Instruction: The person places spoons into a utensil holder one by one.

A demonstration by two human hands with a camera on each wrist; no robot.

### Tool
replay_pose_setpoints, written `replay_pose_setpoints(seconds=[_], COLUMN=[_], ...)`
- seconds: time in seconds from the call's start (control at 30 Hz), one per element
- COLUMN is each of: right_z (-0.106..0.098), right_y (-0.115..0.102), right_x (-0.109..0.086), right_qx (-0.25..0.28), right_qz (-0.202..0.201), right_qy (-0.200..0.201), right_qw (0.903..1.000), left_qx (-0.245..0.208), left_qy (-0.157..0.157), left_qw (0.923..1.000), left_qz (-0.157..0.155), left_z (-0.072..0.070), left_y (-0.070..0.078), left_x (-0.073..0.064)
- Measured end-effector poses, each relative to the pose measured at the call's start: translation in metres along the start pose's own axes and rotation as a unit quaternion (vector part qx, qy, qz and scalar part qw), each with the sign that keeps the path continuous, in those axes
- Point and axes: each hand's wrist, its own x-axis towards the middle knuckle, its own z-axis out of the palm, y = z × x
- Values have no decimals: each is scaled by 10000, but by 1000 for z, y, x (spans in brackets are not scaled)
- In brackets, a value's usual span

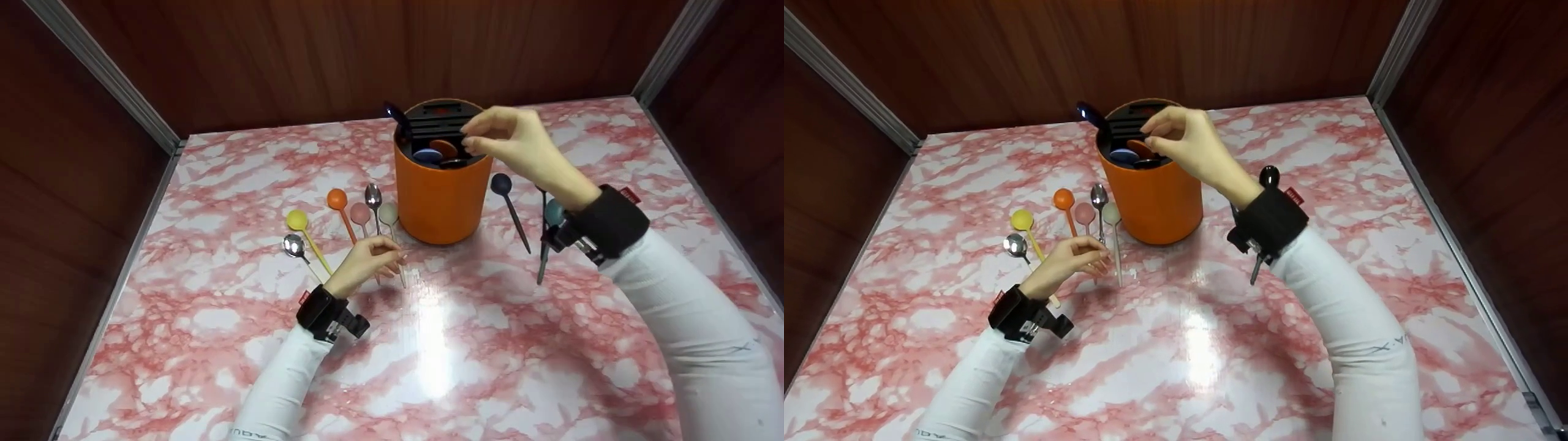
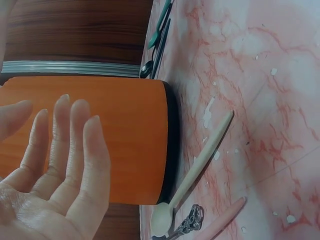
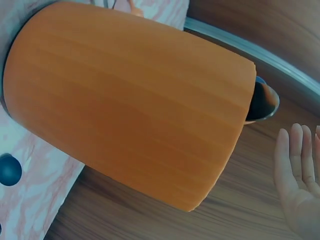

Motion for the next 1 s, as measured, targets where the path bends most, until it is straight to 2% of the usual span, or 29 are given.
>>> replay_pose_setpoints(seconds=[0.17, 0.47, 0.67, 1.0], right_z=[3, 5, 5, 1], right_y=[4, 22, 37, 58], right_x=[-11, -32, -44, -61], right_qx=[-195, 87, 545, 569], right_qz=[-238, -350, -203, 185], right_qy=[86, 24, 1, -150], right_qw=[9995, 9993, 9983, 9981], left_qx=[-100, -433, -485, -339], left_qy=[-21, -66, -27, 47], left_qw=[9999, 9990, 9988, 9994], left_qz=[56, 114, 74, -8], left_z=[-1, -3, -4, -11], left_y=[-1, -3, -4, -7], left_x=[0, -2, -3, -3])
